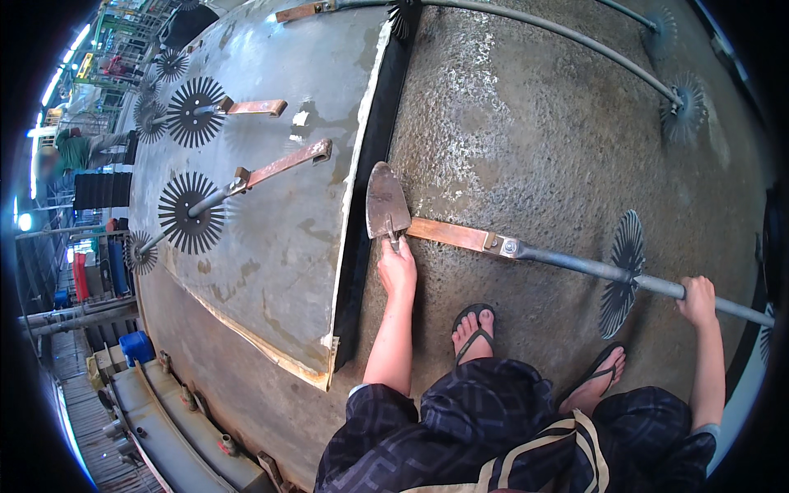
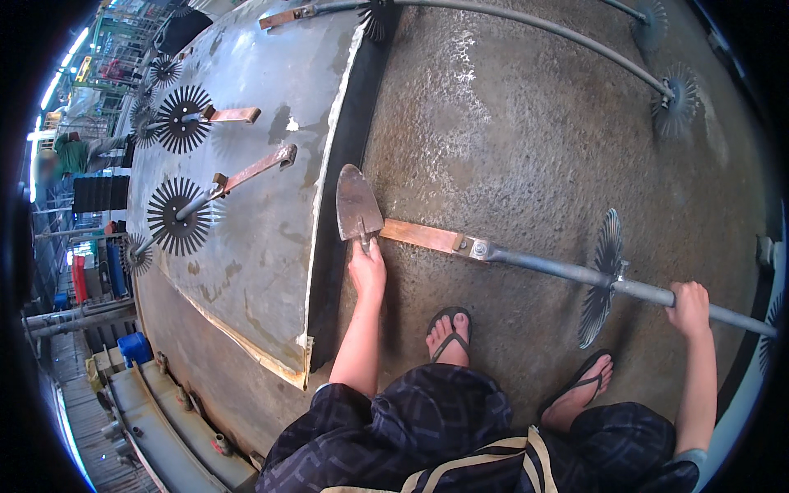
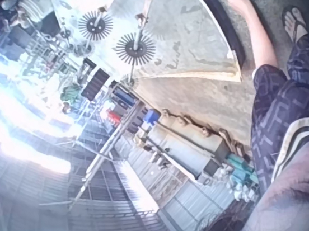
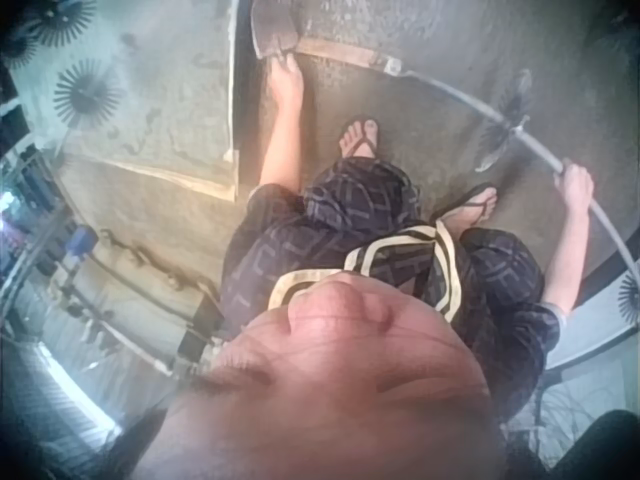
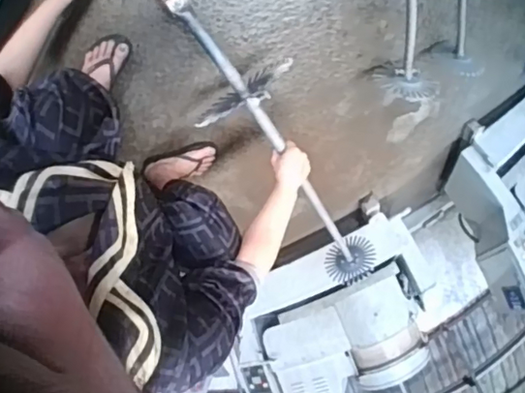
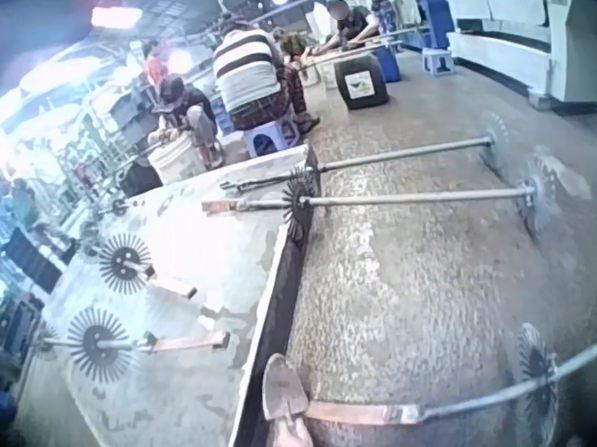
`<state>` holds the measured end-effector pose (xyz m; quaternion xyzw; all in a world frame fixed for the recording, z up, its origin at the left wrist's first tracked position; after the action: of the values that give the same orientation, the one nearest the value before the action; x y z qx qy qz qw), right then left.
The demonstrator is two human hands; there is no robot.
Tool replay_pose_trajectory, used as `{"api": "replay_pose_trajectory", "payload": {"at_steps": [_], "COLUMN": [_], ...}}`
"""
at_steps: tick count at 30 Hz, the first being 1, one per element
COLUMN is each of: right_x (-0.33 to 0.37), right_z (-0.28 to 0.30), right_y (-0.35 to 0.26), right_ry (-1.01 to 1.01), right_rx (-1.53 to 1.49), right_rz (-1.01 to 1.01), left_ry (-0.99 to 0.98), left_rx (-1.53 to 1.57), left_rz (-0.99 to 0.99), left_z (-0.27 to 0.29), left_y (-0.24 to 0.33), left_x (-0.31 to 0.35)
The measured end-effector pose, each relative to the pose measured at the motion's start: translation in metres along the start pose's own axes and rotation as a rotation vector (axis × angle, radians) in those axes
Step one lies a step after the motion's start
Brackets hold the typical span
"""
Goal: The person uses a hand trowel to smooth a wet concrete surface in a workshop. They repeatedly scrape and level the material along a seam between two sections, occasionally switching tools and adjusting their position while other workers are visible in the background.
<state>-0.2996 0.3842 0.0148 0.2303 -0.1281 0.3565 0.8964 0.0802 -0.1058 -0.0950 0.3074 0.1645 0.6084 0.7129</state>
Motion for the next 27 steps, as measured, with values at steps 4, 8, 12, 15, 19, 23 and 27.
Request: {"api": "replay_pose_trajectory", "payload": {"at_steps": [4,8,12,15,19,23,27], "right_x": [0.002,-0.003,-0.004,0.001,-0.001,0.0,0.0], "right_z": [0.003,-0.004,-0.001,0.007,-0.004,0.0,-0.003], "right_y": [0.001,0.005,0.002,-0.004,0.002,0.001,0.002], "right_ry": [0.032,0.017,-0.012,0.007,-0.003,0.042,0.028], "right_rx": [0.013,-0.039,-0.012,0.0,-0.012,0.022,0.004], "right_rz": [-0.001,0.019,0.007,0.009,0.003,0.01,0.002], "left_ry": [-0.05,-0.011,-0.001,0.023,-0.056,-0.054,-0.028], "left_rx": [-0.118,-0.103,-0.076,-0.03,-0.03,-0.072,-0.073], "left_rz": [0.006,-0.022,-0.007,0.044,0.061,0.006,0.012], "left_z": [-0.004,-0.007,-0.01,-0.001,-0.001,-0.007,-0.011], "left_y": [0.0,-0.002,-0.017,-0.009,0.004,0.004,0.001], "left_x": [0.007,-0.01,-0.007,0.001,-0.009,-0.016,-0.017]}}
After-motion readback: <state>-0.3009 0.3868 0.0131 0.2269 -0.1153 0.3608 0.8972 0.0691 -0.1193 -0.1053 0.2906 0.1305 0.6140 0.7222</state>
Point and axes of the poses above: each hand's wrist, its own x-axis away from the middle knuckle, its own z-axis out of the back of the hand, y = z × x, the point moved 7 cm from there along -x, towards the middle knuckle, and after that the axes turned 10 degrees about x, right-handed, at the moved point
